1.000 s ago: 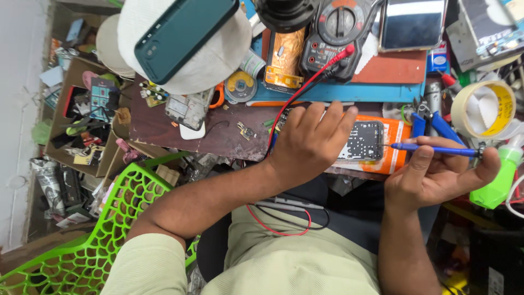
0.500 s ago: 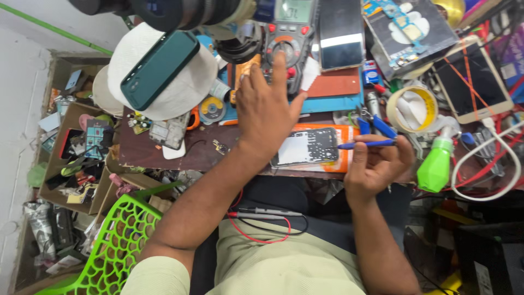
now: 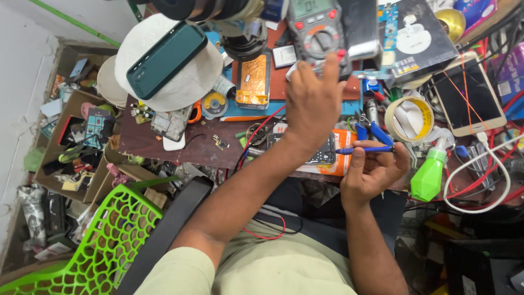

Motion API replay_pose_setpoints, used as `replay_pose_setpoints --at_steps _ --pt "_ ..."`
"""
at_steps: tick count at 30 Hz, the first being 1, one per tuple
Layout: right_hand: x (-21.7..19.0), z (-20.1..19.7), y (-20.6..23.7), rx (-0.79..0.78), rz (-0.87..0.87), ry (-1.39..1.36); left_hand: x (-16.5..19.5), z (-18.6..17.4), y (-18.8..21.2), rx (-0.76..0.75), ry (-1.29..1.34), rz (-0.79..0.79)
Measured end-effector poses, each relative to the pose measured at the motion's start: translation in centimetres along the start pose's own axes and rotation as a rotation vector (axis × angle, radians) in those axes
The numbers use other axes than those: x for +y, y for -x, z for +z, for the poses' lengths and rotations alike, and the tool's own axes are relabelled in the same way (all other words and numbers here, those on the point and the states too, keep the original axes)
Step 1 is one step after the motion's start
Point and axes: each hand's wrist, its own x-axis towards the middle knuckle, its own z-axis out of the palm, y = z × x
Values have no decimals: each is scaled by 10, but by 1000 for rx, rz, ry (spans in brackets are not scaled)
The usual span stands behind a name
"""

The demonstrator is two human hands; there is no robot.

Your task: The person solders a wire to a smartphone motherboard using a soldering iron and solder. They then place the motherboard into the phone chassis, close the device, and inspect the exterior.

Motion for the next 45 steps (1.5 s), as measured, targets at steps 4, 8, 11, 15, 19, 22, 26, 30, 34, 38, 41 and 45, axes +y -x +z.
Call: replay_pose_setpoints --at_steps 4,8,11,15,19,22,26,30,34,38,41,45 --pt "1 -3 1 12 11 16 -4 -1 5 -36 62 61" --pt "3 -5 5 50 10 57 -42 -23 6 -112 276 125" --pt "2 -5 6 77 22 21 -76 -52 6 -154 391 151" --pt "-3 -5 4 75 -31 32 -116 -94 14 -116 317 38" --pt "-9 -5 0 88 -38 40 -138 -111 19 -122 268 -115" --pt "-13 -5 -3 131 -16 8 -148 -113 26 -26 126 90" --pt "-29 -2 -10 166 -47 17 -151 -105 34 44 48 244" --pt "-60 -6 -24 43 25 283 -152 -104 39 -51 109 155" --pt "-71 -11 -46 -356 -21 1101 -157 -105 37 -68 -15 375" --pt "-61 -6 -52 -431 -162 1290 -157 -92 36 16 -91 522" --pt "-60 -2 -49 -398 -224 1297 -159 -83 37 18 -212 547" --pt "-64 3 -45 -327 -228 1217 -159 -74 35 23 -212 546"
